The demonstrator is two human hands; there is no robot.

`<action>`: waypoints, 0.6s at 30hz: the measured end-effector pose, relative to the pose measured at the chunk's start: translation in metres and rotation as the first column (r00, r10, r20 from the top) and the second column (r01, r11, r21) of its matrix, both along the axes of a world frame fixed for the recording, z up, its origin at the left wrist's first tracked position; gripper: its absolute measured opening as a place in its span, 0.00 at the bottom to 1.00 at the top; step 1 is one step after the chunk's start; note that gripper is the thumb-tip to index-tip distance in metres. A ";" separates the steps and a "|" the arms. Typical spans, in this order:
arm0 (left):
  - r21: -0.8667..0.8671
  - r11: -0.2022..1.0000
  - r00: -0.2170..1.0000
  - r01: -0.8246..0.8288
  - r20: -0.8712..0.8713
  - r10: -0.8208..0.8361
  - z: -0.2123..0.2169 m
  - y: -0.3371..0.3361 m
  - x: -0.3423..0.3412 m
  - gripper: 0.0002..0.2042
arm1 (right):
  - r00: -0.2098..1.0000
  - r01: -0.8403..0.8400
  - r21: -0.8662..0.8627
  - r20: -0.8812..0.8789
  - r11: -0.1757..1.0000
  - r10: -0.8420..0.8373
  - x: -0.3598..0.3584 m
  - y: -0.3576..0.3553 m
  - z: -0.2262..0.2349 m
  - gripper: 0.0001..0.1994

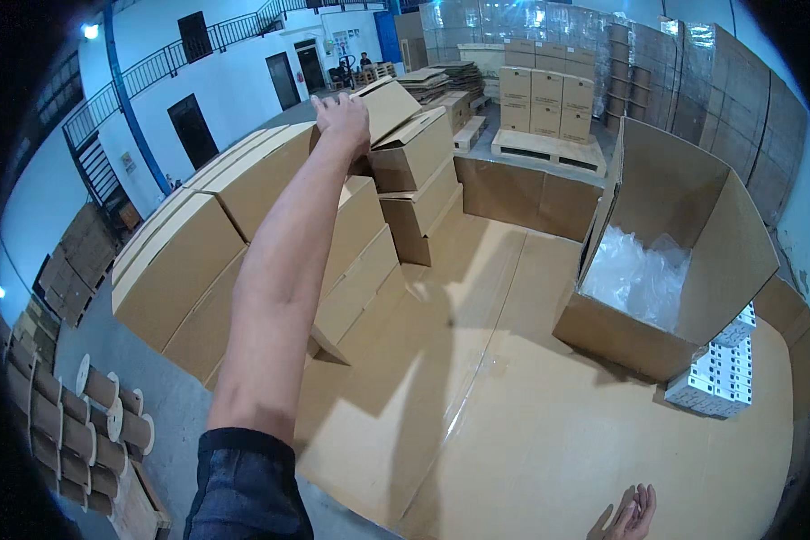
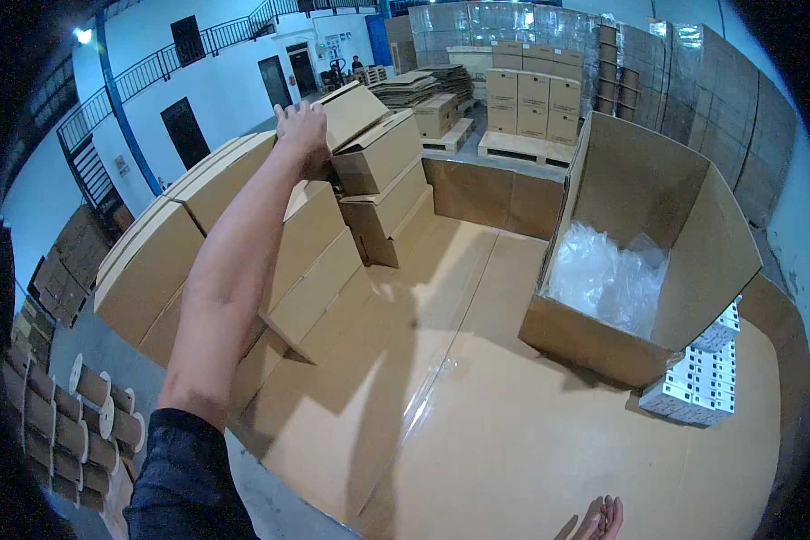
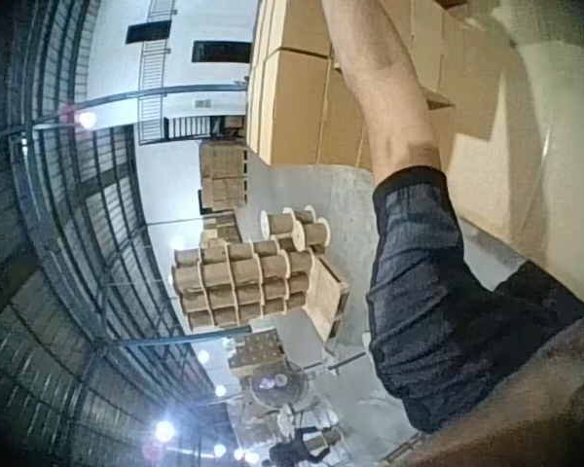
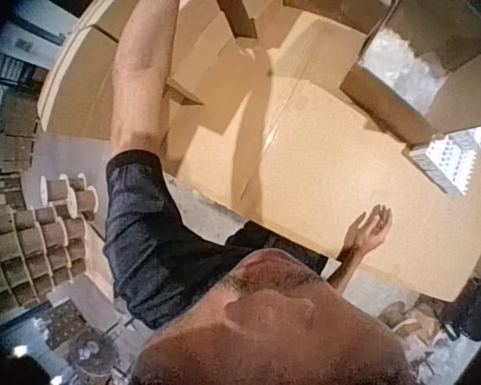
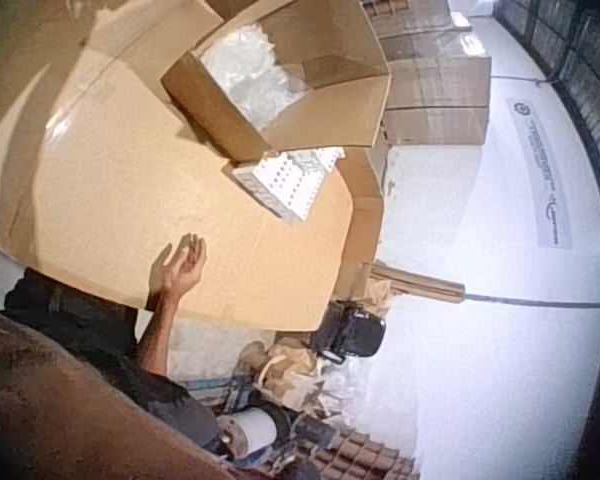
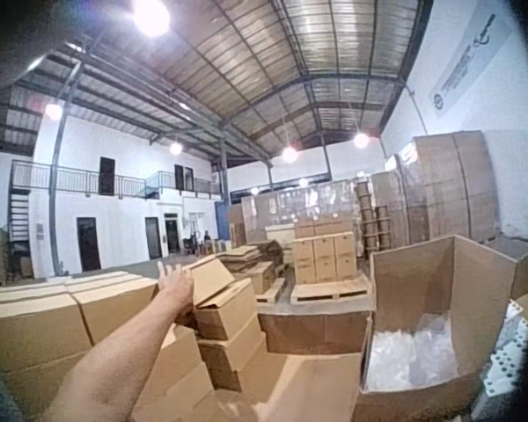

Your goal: The person packs small white boxes into larger cardboard boxes by hand, wrapping them in protective plastic wrap before placing them inside.

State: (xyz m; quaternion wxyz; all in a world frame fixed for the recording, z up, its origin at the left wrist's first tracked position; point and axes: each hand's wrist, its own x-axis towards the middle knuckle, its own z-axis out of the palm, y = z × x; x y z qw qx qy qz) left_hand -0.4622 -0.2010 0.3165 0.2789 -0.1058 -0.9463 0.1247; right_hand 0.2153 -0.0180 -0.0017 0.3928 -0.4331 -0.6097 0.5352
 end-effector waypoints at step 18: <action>-0.049 0.985 0.940 0.166 -0.293 -0.173 0.050 0.003 -0.015 0.43 | 0.999 0.032 -0.035 0.032 0.999 -0.031 0.002 -0.005 -0.008 0.28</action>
